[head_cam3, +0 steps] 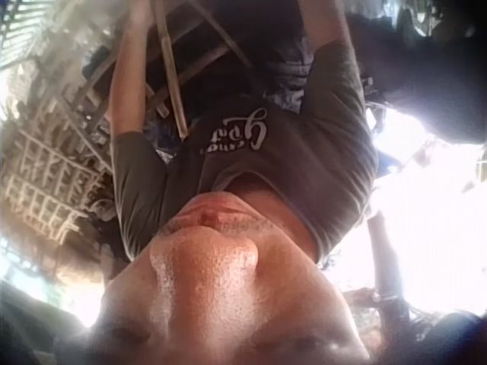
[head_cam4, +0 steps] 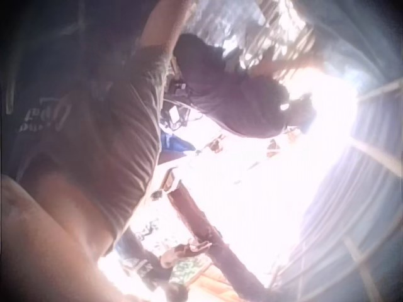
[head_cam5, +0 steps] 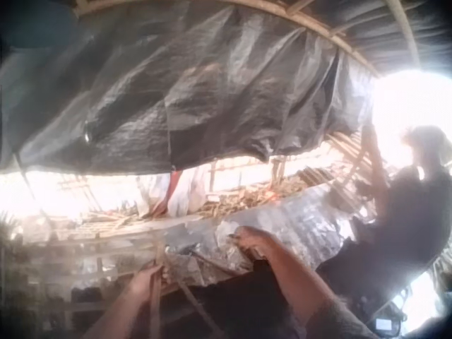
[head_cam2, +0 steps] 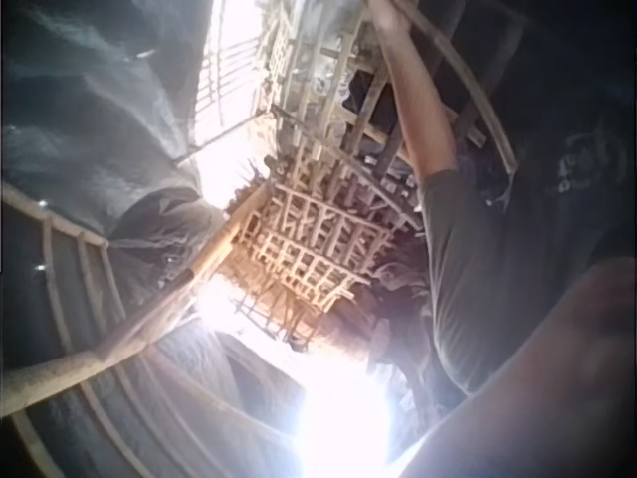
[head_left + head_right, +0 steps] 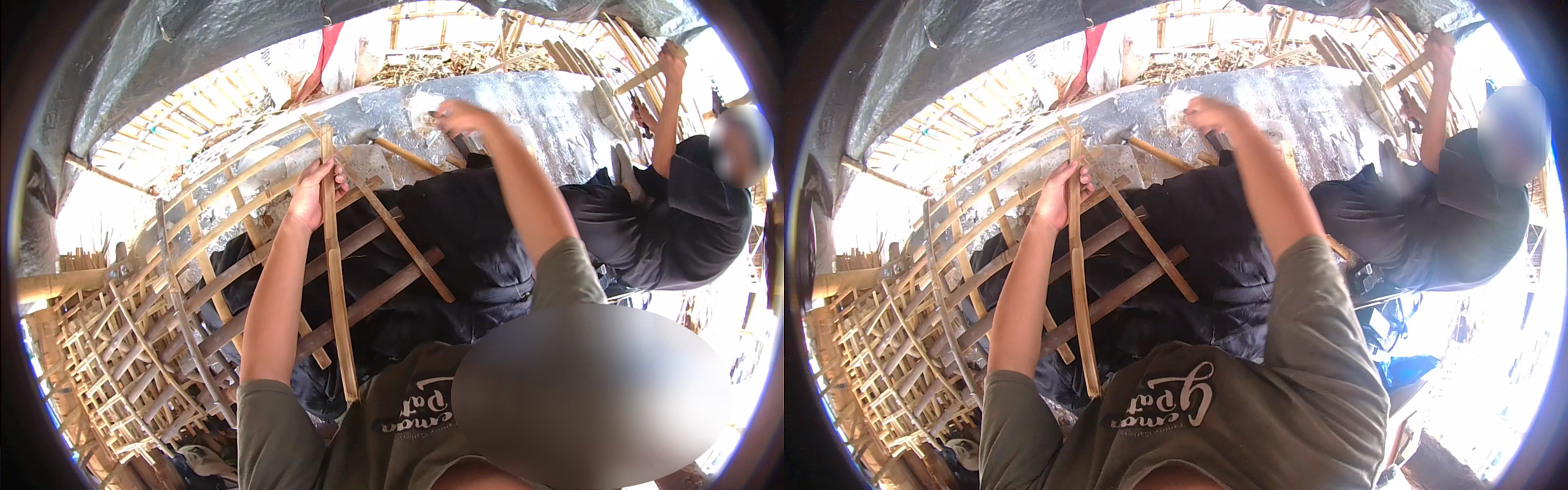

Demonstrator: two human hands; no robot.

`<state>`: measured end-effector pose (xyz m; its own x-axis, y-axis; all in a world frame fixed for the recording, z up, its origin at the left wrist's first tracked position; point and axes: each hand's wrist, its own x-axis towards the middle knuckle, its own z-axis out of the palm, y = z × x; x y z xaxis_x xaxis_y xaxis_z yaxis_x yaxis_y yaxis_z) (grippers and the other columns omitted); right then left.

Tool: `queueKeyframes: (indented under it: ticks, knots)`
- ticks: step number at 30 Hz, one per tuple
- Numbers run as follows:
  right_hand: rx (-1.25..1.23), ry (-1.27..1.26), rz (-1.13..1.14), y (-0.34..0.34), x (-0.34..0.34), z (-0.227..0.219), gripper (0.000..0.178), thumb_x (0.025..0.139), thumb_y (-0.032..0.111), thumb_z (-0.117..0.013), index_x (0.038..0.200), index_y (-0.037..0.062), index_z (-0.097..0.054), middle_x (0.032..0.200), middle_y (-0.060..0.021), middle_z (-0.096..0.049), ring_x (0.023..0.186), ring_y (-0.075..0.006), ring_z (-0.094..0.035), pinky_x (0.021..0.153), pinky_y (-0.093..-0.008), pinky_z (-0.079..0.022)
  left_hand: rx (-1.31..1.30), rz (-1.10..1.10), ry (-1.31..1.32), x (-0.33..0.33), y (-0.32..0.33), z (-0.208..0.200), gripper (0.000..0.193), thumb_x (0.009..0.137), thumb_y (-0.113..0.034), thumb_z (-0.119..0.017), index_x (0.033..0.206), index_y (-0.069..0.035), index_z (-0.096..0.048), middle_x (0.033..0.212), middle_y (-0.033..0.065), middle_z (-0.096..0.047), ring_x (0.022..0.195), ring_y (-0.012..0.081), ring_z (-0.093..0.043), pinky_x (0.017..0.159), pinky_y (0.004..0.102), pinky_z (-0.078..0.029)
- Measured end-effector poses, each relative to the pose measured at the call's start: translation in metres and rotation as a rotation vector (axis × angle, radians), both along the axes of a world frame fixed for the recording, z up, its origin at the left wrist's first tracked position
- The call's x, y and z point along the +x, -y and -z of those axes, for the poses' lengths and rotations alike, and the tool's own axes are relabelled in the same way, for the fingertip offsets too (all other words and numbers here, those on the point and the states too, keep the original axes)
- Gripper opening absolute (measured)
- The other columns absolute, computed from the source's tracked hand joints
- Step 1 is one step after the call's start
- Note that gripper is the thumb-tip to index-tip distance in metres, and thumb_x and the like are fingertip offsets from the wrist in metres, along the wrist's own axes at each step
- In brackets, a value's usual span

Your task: The person weaves thin bamboo strips into a grid-like structure using a hammer to secure them. They repeatedly position and tap the strips into place on a partially completed frame.

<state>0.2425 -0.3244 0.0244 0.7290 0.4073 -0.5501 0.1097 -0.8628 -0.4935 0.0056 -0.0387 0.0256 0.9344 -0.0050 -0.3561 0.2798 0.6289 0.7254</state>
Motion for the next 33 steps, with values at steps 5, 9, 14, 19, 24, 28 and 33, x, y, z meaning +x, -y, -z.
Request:
queueKeyframes:
  ticks: [5,9,14,19,24,28,33]
  knots:
    - [-0.531,0.499,-0.102,0.174,0.053,0.036,0.099,0.071,-0.006,-0.070,0.152,0.0267,-0.024,0.150,-0.0209,-0.035,0.141,-0.0439,-0.028,0.115,-0.0534,-0.030,-0.006,0.007,0.012,-0.003,-0.004,0.009,0.034,0.099,-0.023,-0.053,0.126,-0.006,-0.047,0.089,-0.0005,-0.051,0.079,0.0093,-0.053,0.078,0.0300,-0.049]
    - [-0.425,0.325,-0.042,0.215,0.044,0.074,0.109,0.062,0.008,-0.086,0.151,0.0281,-0.027,0.148,-0.0237,-0.035,0.140,-0.0409,-0.031,0.114,-0.0466,-0.034,0.010,-0.006,-0.002,-0.005,-0.003,0.002,0.032,0.099,-0.024,-0.053,0.126,-0.006,-0.048,0.089,-0.0008,-0.051,0.079,0.0090,-0.052,0.079,0.0297,-0.048]
    - [-0.176,0.530,0.086,0.239,0.032,0.086,0.101,0.058,0.030,-0.093,0.144,0.0143,-0.042,0.135,-0.0197,-0.052,0.128,-0.0362,-0.047,0.107,-0.0434,-0.040,-0.001,-0.007,-0.020,0.000,-0.001,0.005,0.033,0.099,-0.024,-0.053,0.127,-0.007,-0.048,0.089,-0.0006,-0.051,0.079,0.0090,-0.052,0.078,0.0292,-0.048]
    - [0.139,0.573,0.291,0.259,-0.025,0.009,0.088,0.062,0.028,-0.091,0.136,0.0026,-0.051,0.126,-0.0138,-0.060,0.118,-0.0277,-0.056,0.101,-0.0385,-0.044,-0.033,-0.054,-0.022,-0.003,-0.005,0.010,0.030,0.099,-0.019,-0.054,0.125,-0.006,-0.049,0.089,0.0012,-0.054,0.078,0.0109,-0.055,0.075,0.0295,-0.050]
    - [0.406,0.626,0.377,0.299,-0.133,-0.138,0.077,0.073,0.016,-0.084,0.137,-0.0049,-0.046,0.121,-0.0152,-0.061,0.119,-0.0219,-0.055,0.102,-0.0344,-0.041,-0.035,-0.033,-0.006,-0.001,-0.008,0.015,0.030,0.099,-0.020,-0.054,0.126,-0.006,-0.049,0.088,0.0010,-0.055,0.077,0.0108,-0.056,0.074,0.0300,-0.052]
    - [0.480,0.777,0.329,0.297,-0.238,-0.257,0.093,0.075,0.039,-0.079,0.146,-0.0027,-0.036,0.146,-0.0153,-0.042,0.130,-0.0253,-0.046,0.109,-0.0384,-0.034,-0.075,-0.058,-0.005,0.001,-0.004,0.017,0.016,0.098,-0.016,-0.057,0.110,-0.007,-0.055,0.085,0.0018,-0.057,0.075,0.0123,-0.057,0.070,0.0303,-0.052]
    - [0.880,0.881,0.213,0.361,-0.362,-0.316,0.101,0.072,0.043,-0.078,0.147,-0.0031,-0.029,0.139,-0.0170,-0.043,0.129,-0.0270,-0.045,0.107,-0.0424,-0.035,-0.060,-0.042,0.015,0.004,-0.003,0.023,0.011,0.097,-0.017,-0.060,0.098,-0.008,-0.054,0.081,0.0016,-0.057,0.071,0.0130,-0.058,0.068,0.0309,-0.052]
